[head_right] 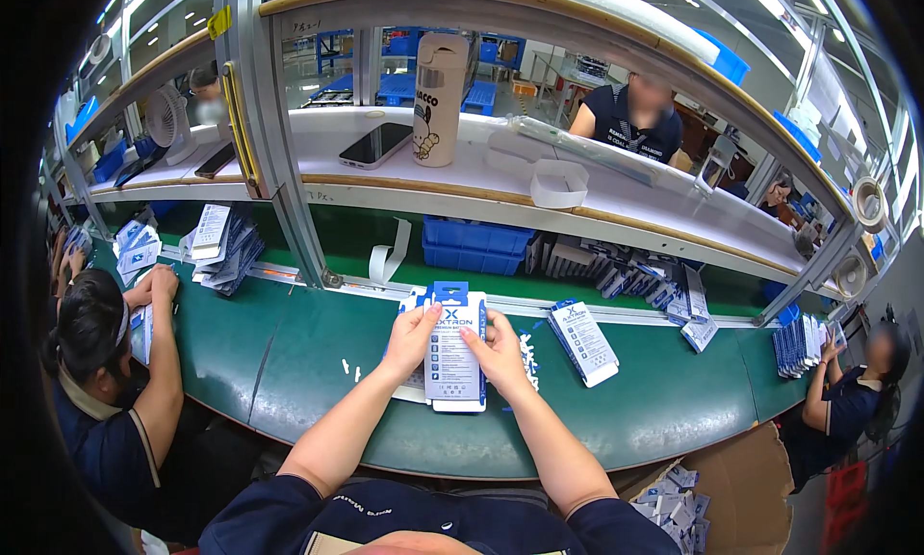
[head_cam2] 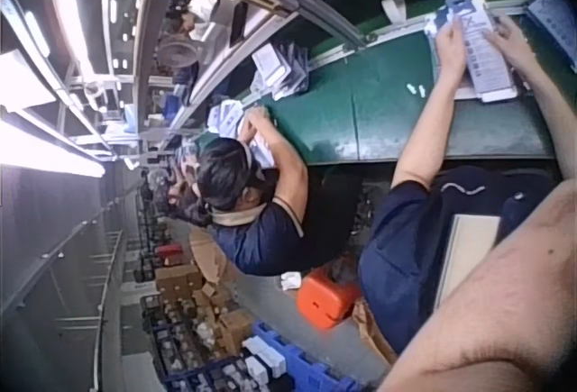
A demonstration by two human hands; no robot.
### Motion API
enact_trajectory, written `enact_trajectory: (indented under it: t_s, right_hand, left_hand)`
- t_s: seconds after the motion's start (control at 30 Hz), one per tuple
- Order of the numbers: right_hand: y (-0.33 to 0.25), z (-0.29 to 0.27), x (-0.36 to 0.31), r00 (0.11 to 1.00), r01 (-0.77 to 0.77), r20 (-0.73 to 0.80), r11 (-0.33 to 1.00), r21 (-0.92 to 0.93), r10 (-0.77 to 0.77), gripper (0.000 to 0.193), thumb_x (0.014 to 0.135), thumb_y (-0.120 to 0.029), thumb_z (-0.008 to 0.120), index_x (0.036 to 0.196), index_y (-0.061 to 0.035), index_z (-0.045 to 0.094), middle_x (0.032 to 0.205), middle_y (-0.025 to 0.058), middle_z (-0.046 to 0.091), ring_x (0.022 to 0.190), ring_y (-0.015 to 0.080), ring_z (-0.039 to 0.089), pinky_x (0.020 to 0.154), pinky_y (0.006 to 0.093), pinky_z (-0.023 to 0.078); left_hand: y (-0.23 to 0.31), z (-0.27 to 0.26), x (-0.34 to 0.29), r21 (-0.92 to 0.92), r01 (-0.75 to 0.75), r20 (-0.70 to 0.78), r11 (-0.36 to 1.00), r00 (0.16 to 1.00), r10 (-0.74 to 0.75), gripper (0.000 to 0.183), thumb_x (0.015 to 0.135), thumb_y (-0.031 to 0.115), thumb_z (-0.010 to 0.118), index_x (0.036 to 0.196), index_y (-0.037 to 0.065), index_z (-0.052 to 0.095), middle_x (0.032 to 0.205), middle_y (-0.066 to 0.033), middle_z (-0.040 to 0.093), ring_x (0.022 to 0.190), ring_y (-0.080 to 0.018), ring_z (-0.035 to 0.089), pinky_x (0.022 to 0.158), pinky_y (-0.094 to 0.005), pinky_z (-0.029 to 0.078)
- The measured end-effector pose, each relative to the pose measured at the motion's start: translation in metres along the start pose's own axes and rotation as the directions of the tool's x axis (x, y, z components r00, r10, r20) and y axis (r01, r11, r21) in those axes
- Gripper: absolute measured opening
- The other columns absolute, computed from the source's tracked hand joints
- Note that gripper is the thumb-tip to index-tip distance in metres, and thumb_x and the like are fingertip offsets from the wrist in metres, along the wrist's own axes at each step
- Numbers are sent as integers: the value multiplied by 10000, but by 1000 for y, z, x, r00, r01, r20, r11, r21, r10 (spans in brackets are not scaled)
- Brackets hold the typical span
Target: The person sits at a factory workstation and assembles small electronic components into white and blue packaging. They pick up small white plastic pieces from the table, insert them into the packaging slots, and then fold the packaging flaps to close them. The person stacks the completed packages on the table.
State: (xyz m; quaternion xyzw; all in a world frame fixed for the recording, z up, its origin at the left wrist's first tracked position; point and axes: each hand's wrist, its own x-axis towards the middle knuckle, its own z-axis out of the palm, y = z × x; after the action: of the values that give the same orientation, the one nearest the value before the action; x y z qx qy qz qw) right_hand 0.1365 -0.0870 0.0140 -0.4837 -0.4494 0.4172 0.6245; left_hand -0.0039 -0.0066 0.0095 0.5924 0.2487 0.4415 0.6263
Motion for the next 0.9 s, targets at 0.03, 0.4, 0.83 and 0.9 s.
enact_trajectory:
  t_s: [0.03, 0.4, 0.83, 0.9]
  right_hand:
    - [0, 1, 0, 1000, 23, -12, 999, 28, -22, 387, 910, -93, 566, 1236, 14, 387, 1004, 123, 634, 859, 132, 622, 762, 267, 507]
    - [-1, 11, -10, 963, 232, -86, 948, -220, -255, 554, 894, -13, 513, 1377, 9, 244, 1197, 196, 513, 930, 167, 609, 705, 248, 516]
    - [-4, -7, 3, 937, 243, -125, 868, -434, -325, 160, 820, -69, 661, 919, 7, 562, 1195, 83, 424, 862, 121, 548, 691, 233, 487]
    - [-9, 2, 3, 866, 325, -199, 819, -473, -459, 163, 801, -88, 677, 891, 10, 583, 1140, 97, 482, 897, 164, 560, 737, 280, 487]
  left_hand:
    - [-1, 1, 0, 8, 14, -9, 1000, 1000, -14, 357, 974, 297, 476, 835, 8, 631, 772, -6, 628, 687, -44, 532, 607, -206, 425]
    - [-7, 21, -10, 14, -233, -133, 972, 963, 232, 348, 930, 65, 494, 1245, 45, 348, 998, -128, 595, 870, -135, 584, 729, -266, 470]
    - [-16, 13, -3, 335, -258, 6, 906, 962, 272, 188, 843, 140, 655, 867, 38, 499, 979, -72, 505, 912, -123, 505, 711, -277, 440]
    - [-16, 11, -2, 331, -284, 30, 900, 956, 290, 178, 837, 133, 658, 837, 32, 511, 1023, -83, 495, 936, -138, 505, 724, -268, 439]
